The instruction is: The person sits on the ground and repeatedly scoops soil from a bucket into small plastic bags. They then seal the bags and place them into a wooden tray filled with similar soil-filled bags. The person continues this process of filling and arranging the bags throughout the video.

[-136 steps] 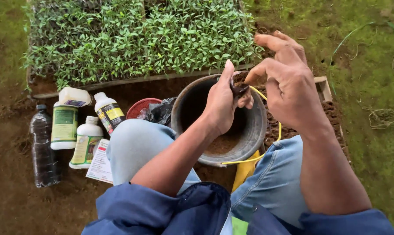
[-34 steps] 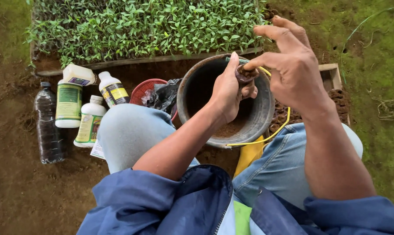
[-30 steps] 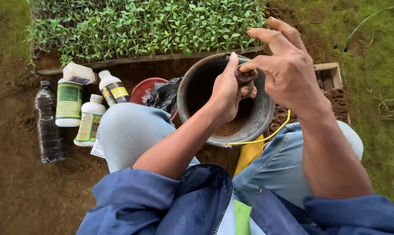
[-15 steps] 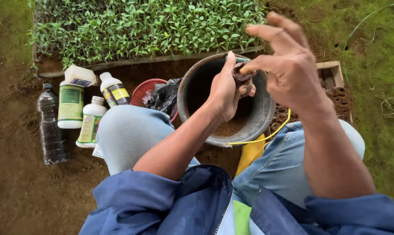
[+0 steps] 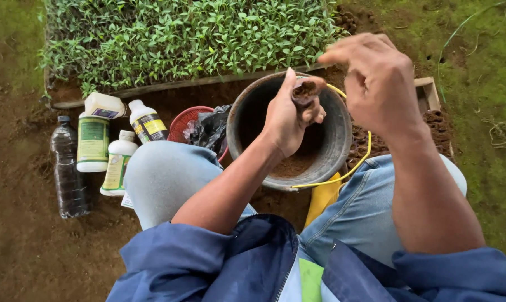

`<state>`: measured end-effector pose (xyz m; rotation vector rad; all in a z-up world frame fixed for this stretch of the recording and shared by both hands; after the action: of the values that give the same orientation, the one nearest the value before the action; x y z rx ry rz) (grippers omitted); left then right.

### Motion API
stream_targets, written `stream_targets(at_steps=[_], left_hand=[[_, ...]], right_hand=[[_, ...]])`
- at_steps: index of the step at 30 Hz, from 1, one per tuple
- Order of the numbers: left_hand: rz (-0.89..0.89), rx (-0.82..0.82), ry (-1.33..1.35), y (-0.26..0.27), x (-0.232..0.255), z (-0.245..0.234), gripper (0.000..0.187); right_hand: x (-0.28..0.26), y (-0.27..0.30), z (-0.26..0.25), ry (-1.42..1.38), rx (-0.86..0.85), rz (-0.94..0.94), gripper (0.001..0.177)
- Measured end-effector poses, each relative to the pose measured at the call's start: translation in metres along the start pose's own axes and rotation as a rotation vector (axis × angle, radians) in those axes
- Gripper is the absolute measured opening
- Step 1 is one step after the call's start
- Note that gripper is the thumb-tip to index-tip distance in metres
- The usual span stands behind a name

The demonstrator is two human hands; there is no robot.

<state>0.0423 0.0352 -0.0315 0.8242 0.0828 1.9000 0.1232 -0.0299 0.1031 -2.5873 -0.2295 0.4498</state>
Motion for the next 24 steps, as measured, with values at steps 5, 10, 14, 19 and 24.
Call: stream_targets(at_steps=[5,10,14,19,24], left_hand=[[0.143,0.025,0.069,-0.008,0.001,-0.011,0.059],[0.171,0.034,0.12,-0.014,-0.002,-0.017,0.058],[0.145,0.058,0.158,-0.008,0.003,-0.013,0.058],[0.126,0.133,0.181,-0.01,0.004,-0.015,0.058],[0.106,0.153,0.209,-0.01,0.002,-0.017,0.061]], right_hand=[[0.015,0.004,0.03,-0.063,-0.293,0.297,0.029],[0.012,0.004,0.041,-0.154,-0.319,0.269,0.034],[0.004,0.0,0.032,-0.168,-0.232,0.183,0.041],[-0.012,-0.005,0.021,-0.015,-0.103,0.014,0.055],[-0.021,-0.004,0.027,0.213,-0.131,-0.095,0.041]])
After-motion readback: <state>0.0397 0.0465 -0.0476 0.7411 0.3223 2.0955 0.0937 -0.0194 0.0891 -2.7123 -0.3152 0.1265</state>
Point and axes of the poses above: each hand's wrist, its own y-axis away from the middle knuckle, its own z-axis out of the palm, x = y × z, the point moved 6 cm from there along -y, towards the middle knuckle, and after that the axes turned 5 degrees about -z, right-handed, at the moved point
